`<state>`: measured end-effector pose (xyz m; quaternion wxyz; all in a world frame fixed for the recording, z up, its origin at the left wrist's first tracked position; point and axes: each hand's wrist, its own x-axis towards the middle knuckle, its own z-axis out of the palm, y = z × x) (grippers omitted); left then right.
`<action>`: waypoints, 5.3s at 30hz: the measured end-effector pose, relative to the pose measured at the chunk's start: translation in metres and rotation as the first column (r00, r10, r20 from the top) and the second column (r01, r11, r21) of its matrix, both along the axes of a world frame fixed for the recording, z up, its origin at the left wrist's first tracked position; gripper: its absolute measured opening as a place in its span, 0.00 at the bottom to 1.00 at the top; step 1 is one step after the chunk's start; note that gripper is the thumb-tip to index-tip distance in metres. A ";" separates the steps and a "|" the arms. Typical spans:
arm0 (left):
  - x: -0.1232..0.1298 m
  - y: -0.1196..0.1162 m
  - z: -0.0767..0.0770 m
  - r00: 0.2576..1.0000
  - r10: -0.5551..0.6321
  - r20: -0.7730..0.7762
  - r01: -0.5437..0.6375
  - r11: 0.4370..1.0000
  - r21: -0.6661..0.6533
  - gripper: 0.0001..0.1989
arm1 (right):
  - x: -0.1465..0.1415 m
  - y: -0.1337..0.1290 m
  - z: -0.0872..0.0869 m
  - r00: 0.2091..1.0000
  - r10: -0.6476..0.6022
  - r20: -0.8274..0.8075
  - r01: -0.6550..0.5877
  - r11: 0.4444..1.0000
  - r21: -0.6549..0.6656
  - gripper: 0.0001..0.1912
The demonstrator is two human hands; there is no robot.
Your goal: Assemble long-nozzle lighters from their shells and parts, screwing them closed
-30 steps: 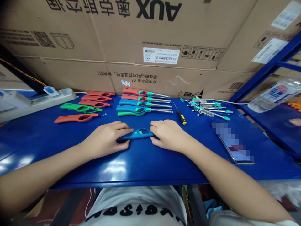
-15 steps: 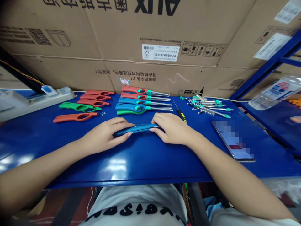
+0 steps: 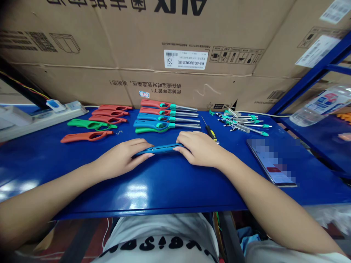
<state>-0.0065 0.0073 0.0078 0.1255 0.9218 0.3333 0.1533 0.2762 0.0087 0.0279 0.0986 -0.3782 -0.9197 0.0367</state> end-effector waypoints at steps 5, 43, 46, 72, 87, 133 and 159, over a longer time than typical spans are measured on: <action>0.000 0.000 -0.001 1.000 0.004 -0.005 -0.004 1.000 0.003 0.17 | 0.001 0.000 0.000 0.999 0.032 -0.010 -0.032 0.999 -0.018 0.13; -0.004 0.012 -0.006 0.979 0.189 0.070 -0.200 0.957 0.208 0.18 | -0.005 0.000 -0.010 0.978 0.169 -0.120 -0.166 0.986 0.034 0.06; -0.005 0.012 -0.007 0.989 0.147 0.005 -0.142 0.949 0.283 0.17 | -0.009 0.002 -0.018 0.976 0.174 -0.131 -0.179 0.983 -0.033 0.06; 0.007 -0.007 -0.018 0.983 -0.179 -0.033 0.182 0.977 0.113 0.19 | -0.009 -0.002 -0.016 0.985 0.002 -0.175 -0.032 0.985 -0.168 0.02; 0.008 -0.007 -0.017 0.983 -0.182 -0.028 0.184 0.978 0.095 0.20 | 0.000 -0.007 -0.005 0.984 0.165 -0.067 -0.172 0.979 -0.113 0.11; 0.010 -0.007 -0.015 0.984 -0.172 -0.052 0.176 0.979 0.100 0.20 | 0.003 -0.010 0.001 0.988 0.129 -0.079 -0.146 0.949 -0.278 0.14; 0.009 -0.009 -0.014 0.985 -0.160 -0.066 0.166 0.980 0.105 0.19 | -0.003 -0.017 0.005 0.995 0.076 -0.057 -0.089 0.954 -0.286 0.16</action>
